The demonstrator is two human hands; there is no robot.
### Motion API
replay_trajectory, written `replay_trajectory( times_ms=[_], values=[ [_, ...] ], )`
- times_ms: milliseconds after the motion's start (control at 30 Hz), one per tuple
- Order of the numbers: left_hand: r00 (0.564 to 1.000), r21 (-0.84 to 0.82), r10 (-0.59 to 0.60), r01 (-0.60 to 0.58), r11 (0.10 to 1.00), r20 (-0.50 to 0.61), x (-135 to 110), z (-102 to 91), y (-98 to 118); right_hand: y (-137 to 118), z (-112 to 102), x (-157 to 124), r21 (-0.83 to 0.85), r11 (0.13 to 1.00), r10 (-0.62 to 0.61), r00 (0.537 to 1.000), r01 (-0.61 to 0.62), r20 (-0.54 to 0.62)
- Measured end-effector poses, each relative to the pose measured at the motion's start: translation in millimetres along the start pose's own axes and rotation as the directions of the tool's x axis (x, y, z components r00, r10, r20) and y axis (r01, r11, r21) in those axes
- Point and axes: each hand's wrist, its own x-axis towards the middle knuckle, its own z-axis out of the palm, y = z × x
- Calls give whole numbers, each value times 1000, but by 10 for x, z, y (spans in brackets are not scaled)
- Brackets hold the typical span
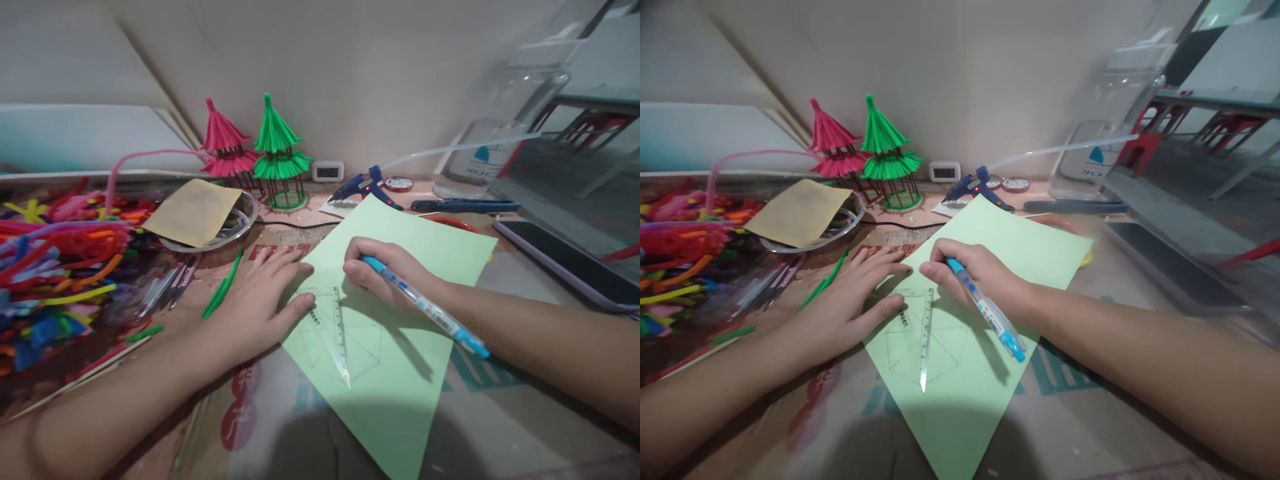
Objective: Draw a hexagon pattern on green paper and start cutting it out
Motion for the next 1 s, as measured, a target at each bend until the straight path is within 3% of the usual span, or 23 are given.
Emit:
replay_trajectory(
  times_ms=[133, 267, 367, 433, 567, 833, 1000],
  values=[
    [1000, 0, 21, -21, 1000, -14, -12, 7, 27, 59, -52, 11, -108, 992, -79, 992, 68, -95],
    [998, 33, 45, -44, 999, -48, -86, -18, 137, 184, -159, 72, -268, 950, -180, 983, 162, -41],
    [994, 76, 78, -72, 994, -73, -184, -64, 279, 248, -222, 111, -340, 931, -161, 985, 131, -63],
    [978, 101, 192, -183, 978, -87, -251, -81, 387, 262, -232, 123, -339, 938, -114, 990, 80, -83],
    [891, 11, 453, -453, 892, -24, -327, -31, 545, 264, -210, 129, -337, 939, -84, 996, 66, -37],
    [893, -7, 449, -449, 893, 25, -266, 8, 498, 329, -204, 171, -368, 927, -80, 997, 74, 1],
    [893, 9, 451, -451, 893, 11, -252, 17, 473, 30, -315, 150, -393, 916, -55, 995, 84, 83]
  ],
)
